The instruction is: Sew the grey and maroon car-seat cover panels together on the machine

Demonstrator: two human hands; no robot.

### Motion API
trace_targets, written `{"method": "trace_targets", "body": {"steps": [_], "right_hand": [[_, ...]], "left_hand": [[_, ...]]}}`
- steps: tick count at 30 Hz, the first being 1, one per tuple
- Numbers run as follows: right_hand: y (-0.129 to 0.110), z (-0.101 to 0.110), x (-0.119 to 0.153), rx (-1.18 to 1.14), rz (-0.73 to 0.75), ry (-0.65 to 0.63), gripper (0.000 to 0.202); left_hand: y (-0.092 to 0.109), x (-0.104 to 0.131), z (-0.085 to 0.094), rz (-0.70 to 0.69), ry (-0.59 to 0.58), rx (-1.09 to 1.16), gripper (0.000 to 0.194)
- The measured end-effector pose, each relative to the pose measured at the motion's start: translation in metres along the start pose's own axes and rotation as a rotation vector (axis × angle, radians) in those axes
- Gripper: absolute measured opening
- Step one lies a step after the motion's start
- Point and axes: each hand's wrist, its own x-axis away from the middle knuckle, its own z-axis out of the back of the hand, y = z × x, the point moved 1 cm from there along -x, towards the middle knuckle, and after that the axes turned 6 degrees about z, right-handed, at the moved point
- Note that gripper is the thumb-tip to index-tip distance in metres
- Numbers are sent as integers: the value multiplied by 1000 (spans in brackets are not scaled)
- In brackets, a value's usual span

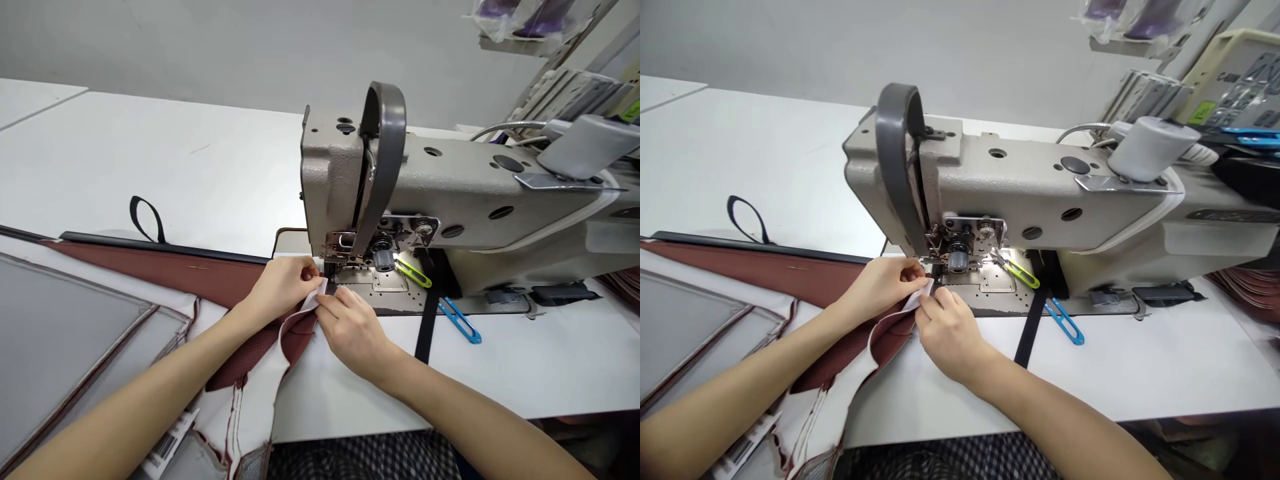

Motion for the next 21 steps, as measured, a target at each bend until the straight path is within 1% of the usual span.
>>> {"method": "trace_targets", "body": {"steps": [3, 5, 9, 13, 17, 21], "right_hand": [[1, -2, 2, -11, -81, 47, 27], [2, -3, 3, -42, -106, 49, 27], [11, -3, 2, -107, -154, -31, 30], [24, 0, 0, -134, -230, -99, 26], [32, 4, -1, -199, -290, -113, 22], [33, 4, 0, -265, -314, -113, 21]], "left_hand": [[-3, -2, 0, 20, 11, 46, 15], [-4, -3, 0, 19, 18, 53, 14], [-3, -10, -2, 11, 31, 24, 15], [4, -18, -5, -10, 83, 24, 14], [9, -24, -8, -13, 145, 53, 13], [7, -26, -11, -17, 157, 62, 16]]}}
